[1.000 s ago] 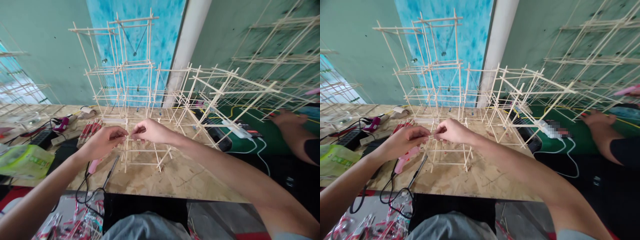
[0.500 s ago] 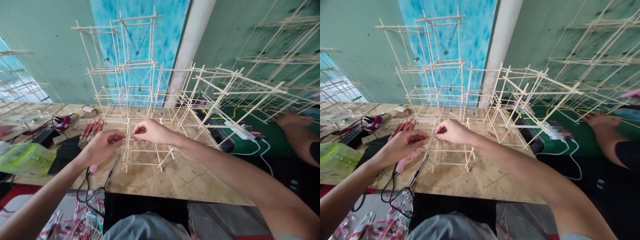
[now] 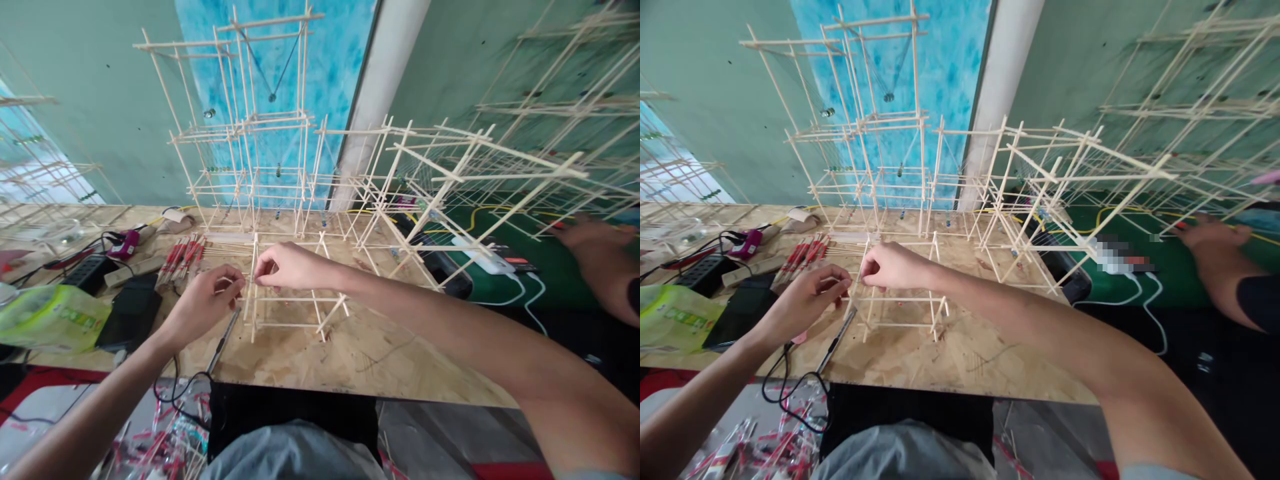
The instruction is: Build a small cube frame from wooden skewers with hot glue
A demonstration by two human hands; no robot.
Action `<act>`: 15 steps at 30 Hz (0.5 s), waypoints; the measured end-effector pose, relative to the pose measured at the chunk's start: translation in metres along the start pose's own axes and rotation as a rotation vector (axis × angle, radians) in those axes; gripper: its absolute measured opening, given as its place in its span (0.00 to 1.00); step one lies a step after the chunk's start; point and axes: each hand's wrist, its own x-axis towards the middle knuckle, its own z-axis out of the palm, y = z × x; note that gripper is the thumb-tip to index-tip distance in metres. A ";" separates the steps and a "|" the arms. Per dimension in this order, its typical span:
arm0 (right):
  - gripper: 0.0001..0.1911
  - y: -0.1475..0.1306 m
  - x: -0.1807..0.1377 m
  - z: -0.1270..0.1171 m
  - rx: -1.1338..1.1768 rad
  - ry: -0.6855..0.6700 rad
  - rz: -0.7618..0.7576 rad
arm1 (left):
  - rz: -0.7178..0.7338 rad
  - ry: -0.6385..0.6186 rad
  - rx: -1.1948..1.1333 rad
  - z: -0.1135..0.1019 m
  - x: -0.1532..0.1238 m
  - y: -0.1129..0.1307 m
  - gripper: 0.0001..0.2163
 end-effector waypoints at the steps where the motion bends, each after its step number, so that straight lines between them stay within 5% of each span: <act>1: 0.05 0.000 0.001 0.000 -0.009 -0.014 -0.005 | -0.009 0.000 -0.035 0.002 -0.001 -0.001 0.10; 8: 0.06 -0.001 -0.020 -0.027 -0.020 0.026 -0.065 | -0.077 0.004 -0.317 0.017 -0.005 -0.005 0.12; 15: 0.12 0.044 -0.086 -0.034 0.152 0.471 -0.075 | -0.157 -0.009 -0.485 0.025 -0.004 -0.007 0.16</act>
